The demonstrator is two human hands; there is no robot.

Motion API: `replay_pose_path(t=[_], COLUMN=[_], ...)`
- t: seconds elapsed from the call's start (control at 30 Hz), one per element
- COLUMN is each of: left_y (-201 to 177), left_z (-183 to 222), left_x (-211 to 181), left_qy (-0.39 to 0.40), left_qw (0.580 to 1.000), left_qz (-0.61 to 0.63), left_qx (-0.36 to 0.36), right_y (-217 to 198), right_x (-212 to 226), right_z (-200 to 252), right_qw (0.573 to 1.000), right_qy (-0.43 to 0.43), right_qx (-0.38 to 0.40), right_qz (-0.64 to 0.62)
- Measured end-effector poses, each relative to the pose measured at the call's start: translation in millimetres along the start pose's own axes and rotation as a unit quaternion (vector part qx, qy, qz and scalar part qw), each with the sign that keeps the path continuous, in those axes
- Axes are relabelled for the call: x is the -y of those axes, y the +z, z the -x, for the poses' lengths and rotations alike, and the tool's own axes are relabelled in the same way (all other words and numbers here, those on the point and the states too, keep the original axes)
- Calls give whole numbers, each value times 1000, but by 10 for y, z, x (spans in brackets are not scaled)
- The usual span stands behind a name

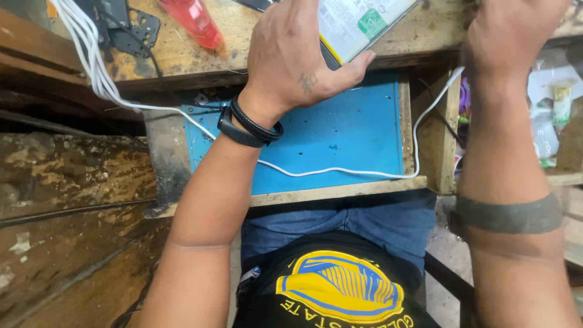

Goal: The person holds a smartphone connected to a charging cable, then uses a metal prying tool to open the device's back cover. They carefully pry along the edges to separate the casing and expose the internal components, including the battery and circuitry.

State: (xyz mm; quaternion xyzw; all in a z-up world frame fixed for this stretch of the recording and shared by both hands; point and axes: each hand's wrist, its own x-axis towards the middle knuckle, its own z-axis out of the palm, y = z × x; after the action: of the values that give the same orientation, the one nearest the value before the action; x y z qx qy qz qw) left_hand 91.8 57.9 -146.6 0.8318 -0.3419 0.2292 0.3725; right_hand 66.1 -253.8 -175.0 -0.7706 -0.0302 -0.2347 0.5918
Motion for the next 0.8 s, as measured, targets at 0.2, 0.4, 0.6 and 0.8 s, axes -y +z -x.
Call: replay_pose_path(t=[0.2, 0.4, 0.6, 0.8], left_y=[-48, -3, 2, 9], left_z=[33, 5, -29, 9], left_x=[-26, -60, -104, -106], left_qy=[18, 28, 43, 44], left_qw=[999, 999, 994, 992], left_qz=[25, -33, -99, -119], left_qx=[-11, -12, 8, 4], right_y=[268, 293, 267, 149], right_x=[364, 256, 152, 260], right_z=[203, 114, 123, 123], right_qw=[957, 965, 977, 928], right_qy=[42, -37, 49, -256], right_qx=[75, 153, 86, 116], right_qz=[-278, -209, -189, 243])
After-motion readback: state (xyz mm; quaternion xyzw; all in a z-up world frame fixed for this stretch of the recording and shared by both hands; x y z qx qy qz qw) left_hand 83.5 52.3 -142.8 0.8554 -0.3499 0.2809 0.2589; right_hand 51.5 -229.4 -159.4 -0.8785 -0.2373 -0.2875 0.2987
